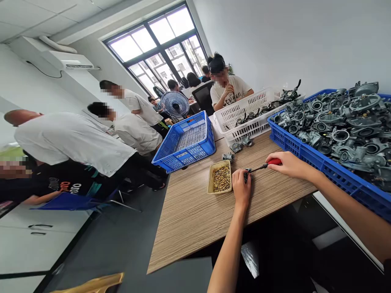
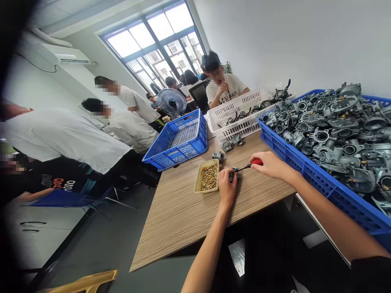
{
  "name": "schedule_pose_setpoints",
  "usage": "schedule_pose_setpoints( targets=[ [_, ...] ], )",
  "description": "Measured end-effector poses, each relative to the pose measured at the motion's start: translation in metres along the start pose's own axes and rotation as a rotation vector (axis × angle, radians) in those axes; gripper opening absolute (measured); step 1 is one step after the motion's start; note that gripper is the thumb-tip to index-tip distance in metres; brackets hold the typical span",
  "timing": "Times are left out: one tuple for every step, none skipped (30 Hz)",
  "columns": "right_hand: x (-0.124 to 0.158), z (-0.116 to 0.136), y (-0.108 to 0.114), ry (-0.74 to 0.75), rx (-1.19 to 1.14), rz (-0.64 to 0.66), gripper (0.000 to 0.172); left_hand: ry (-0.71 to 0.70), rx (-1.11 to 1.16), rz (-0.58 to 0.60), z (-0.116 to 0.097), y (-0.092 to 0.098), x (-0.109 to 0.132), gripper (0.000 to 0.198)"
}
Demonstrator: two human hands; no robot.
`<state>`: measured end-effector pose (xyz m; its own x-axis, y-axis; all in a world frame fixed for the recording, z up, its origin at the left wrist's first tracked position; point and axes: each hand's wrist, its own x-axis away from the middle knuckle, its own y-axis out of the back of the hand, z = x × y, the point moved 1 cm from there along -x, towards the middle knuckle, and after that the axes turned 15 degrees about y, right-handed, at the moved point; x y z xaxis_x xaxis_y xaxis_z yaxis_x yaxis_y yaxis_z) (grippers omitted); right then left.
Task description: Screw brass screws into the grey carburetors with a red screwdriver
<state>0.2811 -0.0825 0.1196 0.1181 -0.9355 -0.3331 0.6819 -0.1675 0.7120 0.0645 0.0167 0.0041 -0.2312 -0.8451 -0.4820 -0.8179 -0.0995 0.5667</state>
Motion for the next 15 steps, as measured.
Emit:
schedule_pose_setpoints(
  targets=[
    [0.000, 0.000, 0.000, -0.006, 0.007, -0.001, 0.020, 0.001, 0.003, 0.003, 0.000, 0.000, 0.000, 0.009],
    [0.000, 0.000, 0.000, -0.011, 0.014, 0.001, 0.020, 0.002, 0.006, 0.007, 0.000, 0.000, 0.000, 0.008],
    [0.000, 0.001, -0.001, -0.015, 0.021, 0.010, 0.021, 0.003, 0.009, 0.011, 0.000, 0.001, 0.000, 0.008],
    [0.000, 0.003, -0.001, -0.017, 0.028, 0.023, 0.022, 0.005, 0.012, 0.015, -0.001, 0.001, 0.000, 0.008],
    [0.000, 0.004, -0.002, -0.020, 0.038, 0.039, 0.023, 0.008, 0.015, 0.018, -0.001, 0.001, 0.000, 0.008],
    [0.001, 0.006, -0.003, -0.026, 0.055, 0.051, 0.026, 0.009, 0.020, 0.019, -0.001, 0.002, 0.001, 0.007],
    [0.002, 0.008, -0.004, -0.037, 0.079, 0.058, 0.028, 0.007, 0.025, 0.021, -0.001, 0.002, 0.001, 0.007],
    [0.004, 0.009, -0.004, -0.052, 0.107, 0.059, 0.029, 0.004, 0.031, 0.022, -0.002, 0.002, 0.001, 0.007],
    [0.006, 0.010, -0.004, -0.066, 0.134, 0.059, 0.031, -0.001, 0.036, 0.023, -0.002, 0.003, 0.001, 0.007],
    [0.008, 0.011, -0.004, -0.076, 0.155, 0.060, 0.033, -0.006, 0.039, 0.026, -0.002, 0.003, 0.001, 0.008],
    [0.010, 0.012, -0.003, -0.078, 0.166, 0.066, 0.036, -0.011, 0.040, 0.029, -0.002, 0.003, 0.002, 0.008],
    [0.012, 0.013, -0.002, -0.071, 0.164, 0.077, 0.036, -0.015, 0.038, 0.033, -0.003, 0.003, 0.002, 0.009],
    [0.014, 0.014, 0.000, -0.058, 0.152, 0.089, 0.034, -0.019, 0.036, 0.037, -0.003, 0.003, 0.002, 0.009],
    [0.015, 0.015, 0.002, -0.040, 0.133, 0.097, 0.030, -0.025, 0.035, 0.043, -0.003, 0.003, 0.002, 0.009],
    [0.015, 0.017, 0.003, -0.023, 0.113, 0.097, 0.025, -0.032, 0.034, 0.049, -0.003, 0.003, 0.003, 0.009]
  ],
)
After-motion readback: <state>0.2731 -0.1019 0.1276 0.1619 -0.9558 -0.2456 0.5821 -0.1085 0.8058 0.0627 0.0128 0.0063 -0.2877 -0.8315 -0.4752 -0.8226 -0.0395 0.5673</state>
